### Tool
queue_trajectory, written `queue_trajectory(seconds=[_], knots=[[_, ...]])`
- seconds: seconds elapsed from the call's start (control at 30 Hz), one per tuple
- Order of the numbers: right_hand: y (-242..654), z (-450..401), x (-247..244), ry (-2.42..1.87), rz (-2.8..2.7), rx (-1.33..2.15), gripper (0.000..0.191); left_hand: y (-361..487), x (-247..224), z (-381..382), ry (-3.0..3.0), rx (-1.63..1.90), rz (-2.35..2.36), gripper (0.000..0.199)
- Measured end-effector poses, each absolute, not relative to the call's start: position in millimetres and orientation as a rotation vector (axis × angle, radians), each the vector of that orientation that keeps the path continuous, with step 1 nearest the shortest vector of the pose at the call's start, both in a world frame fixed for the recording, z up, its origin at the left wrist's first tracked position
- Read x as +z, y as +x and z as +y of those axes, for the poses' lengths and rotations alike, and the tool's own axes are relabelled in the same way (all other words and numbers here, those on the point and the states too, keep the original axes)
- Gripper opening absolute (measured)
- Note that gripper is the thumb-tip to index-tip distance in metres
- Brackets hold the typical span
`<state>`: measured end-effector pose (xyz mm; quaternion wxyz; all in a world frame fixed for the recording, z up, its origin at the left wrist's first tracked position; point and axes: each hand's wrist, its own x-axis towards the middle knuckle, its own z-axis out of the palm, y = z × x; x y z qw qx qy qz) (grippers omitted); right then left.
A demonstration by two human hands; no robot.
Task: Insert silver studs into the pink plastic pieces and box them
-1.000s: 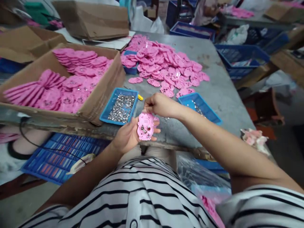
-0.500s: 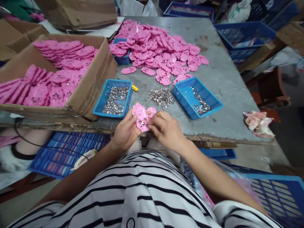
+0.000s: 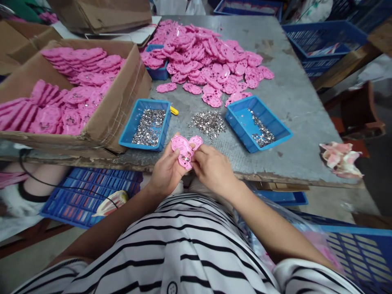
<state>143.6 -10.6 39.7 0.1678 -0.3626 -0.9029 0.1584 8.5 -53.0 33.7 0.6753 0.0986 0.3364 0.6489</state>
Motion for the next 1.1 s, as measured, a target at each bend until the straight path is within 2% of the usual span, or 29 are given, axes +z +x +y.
queue_trajectory(seconds=[0.13,0.3,0.43,0.63,0.87,0.97,1.1], knots=[[149.9,-6.3,31.6,-0.905,-2.432,0.694,0.009,6.1,27.9,-49.8,0.156,1.425,0.751,0.049],[155.3,1.8,27.5,-0.818,-2.269,0.850,0.008,2.3,23.9,-49.6,0.123,1.350,0.855,0.037],[158.3,11.3,29.1,-0.770,-2.295,0.910,0.008,1.8,20.9,-54.2,0.320,1.241,1.022,0.030],[158.8,12.2,30.7,-0.670,-2.514,0.763,0.014,2.4,15.9,-56.2,0.409,1.244,1.124,0.044],[156.0,-1.4,31.1,-0.794,-2.572,0.538,0.024,1.1,16.5,-57.2,0.426,1.231,1.171,0.042],[152.8,-5.7,27.7,-0.867,-2.370,0.738,0.020,1.7,18.5,-57.3,0.421,1.253,1.190,0.041],[146.9,-10.7,20.8,-1.121,-1.848,1.278,0.017,3.0,22.6,-56.4,0.389,1.336,1.200,0.039]])
